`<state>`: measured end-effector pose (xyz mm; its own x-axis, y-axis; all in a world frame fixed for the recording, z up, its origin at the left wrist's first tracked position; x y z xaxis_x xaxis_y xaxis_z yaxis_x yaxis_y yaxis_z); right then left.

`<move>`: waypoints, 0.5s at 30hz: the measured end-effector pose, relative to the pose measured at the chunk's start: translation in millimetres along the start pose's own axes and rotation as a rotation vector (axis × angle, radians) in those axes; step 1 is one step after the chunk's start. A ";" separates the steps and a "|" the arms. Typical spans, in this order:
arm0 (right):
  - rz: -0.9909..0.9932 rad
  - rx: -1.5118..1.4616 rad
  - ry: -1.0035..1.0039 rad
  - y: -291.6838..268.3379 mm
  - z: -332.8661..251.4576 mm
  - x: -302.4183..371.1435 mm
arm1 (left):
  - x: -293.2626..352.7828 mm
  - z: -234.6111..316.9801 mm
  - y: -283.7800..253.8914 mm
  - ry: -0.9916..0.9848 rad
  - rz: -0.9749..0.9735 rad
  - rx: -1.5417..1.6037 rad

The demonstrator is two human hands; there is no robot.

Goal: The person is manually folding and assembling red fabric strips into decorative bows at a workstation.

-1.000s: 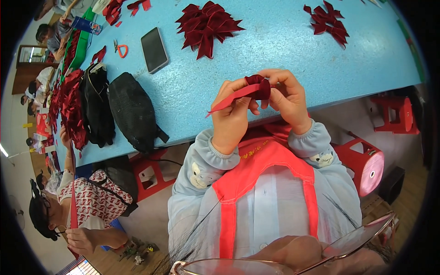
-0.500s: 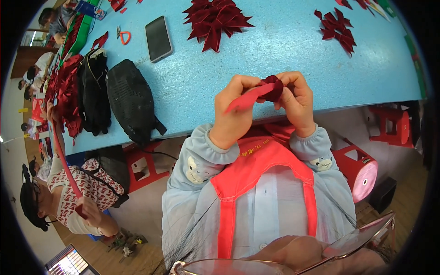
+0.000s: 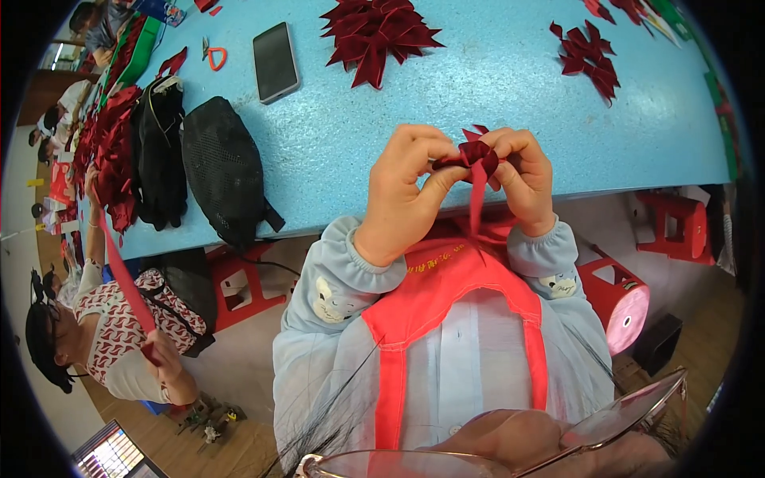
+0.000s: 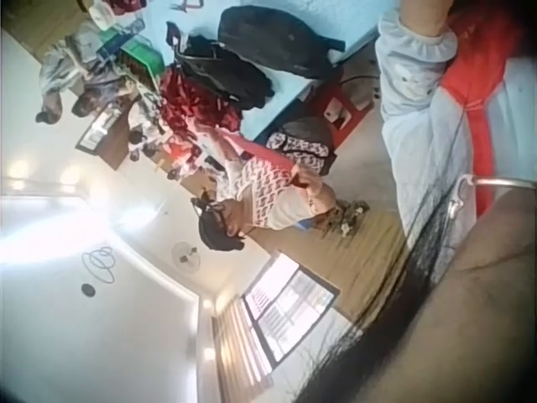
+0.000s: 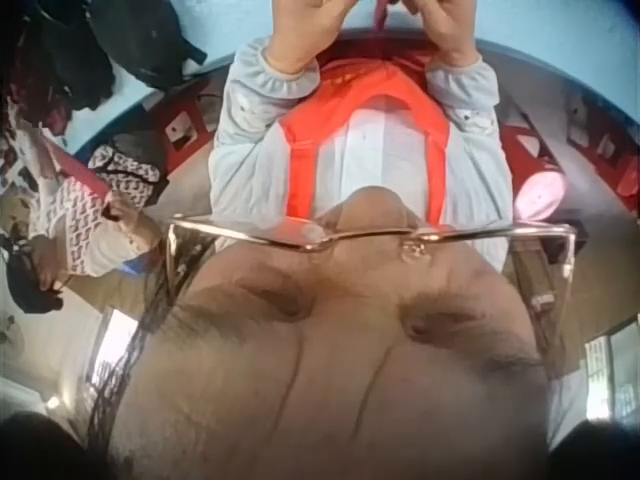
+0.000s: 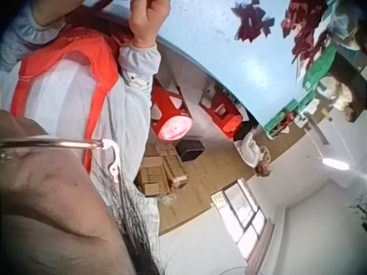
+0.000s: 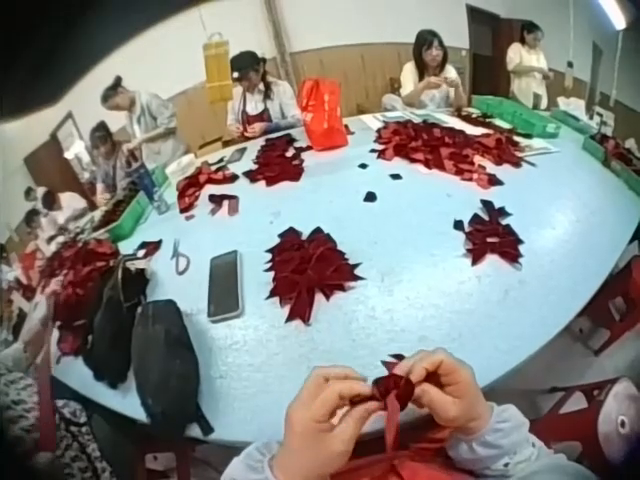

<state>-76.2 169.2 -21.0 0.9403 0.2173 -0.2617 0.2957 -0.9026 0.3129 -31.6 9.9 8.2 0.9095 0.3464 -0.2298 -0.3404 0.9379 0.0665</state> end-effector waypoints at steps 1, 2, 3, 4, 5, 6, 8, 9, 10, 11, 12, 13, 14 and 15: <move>0.005 0.006 0.011 1.4 -4.1 -1.6 | 0.0 2.7 -1.3 0.130 -0.016 -0.080; 0.011 0.011 0.021 2.3 -5.7 -2.2 | 0.8 5.2 -1.1 0.261 -0.033 -0.160; 0.014 0.010 0.016 2.4 -4.0 -3.0 | 1.0 5.8 -0.6 0.264 -0.038 -0.160; -0.002 0.009 -0.030 2.4 -0.4 -4.5 | 1.5 7.0 -0.6 0.287 -0.025 -0.146; -0.019 0.008 -0.076 2.6 3.1 -6.1 | 2.0 8.4 -0.6 0.309 -0.013 -0.133; -0.036 0.008 -0.122 3.3 3.8 -6.4 | 2.4 10.0 -0.6 0.331 0.000 -0.119; -0.021 -0.013 -0.106 6.0 1.1 -7.0 | 2.5 13.8 -1.1 0.375 -0.017 -0.119; -0.010 -0.033 -0.087 7.3 -0.5 -7.7 | 2.6 16.1 -1.7 0.416 -0.029 -0.119; 0.000 -0.054 -0.067 7.8 -2.1 -8.2 | 2.9 17.9 -1.6 0.457 -0.041 -0.120; 0.003 -0.055 -0.069 7.2 -4.0 -8.2 | 3.6 15.9 -1.9 0.458 -0.044 -0.120; -0.005 -0.059 -0.028 6.0 -4.8 -8.2 | 4.4 9.3 -2.9 0.378 -0.054 -0.063; -0.013 -0.064 0.015 5.0 -5.3 -7.1 | 5.1 5.9 -3.2 0.297 -0.063 -0.009; -0.021 -0.069 0.058 4.8 -5.6 -6.2 | 5.2 4.5 -2.8 0.215 -0.072 0.046; -0.020 -0.071 0.059 4.5 -7.0 -7.0 | 5.4 4.6 -2.0 0.214 -0.073 0.044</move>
<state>-80.3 166.2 -11.4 0.9418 0.2582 -0.2152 0.3235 -0.8698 0.3725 -24.9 10.0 11.3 0.8584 0.2702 -0.4361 -0.2606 0.9619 0.0830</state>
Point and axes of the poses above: each hand's wrist, its own x-axis away from the middle knuckle, its own y-axis out of the palm, z = x × y, the point moved 3 cm from there along -x, towards the middle knuckle, and after that the axes turned 14 degrees about z, right-handed, at the moved point
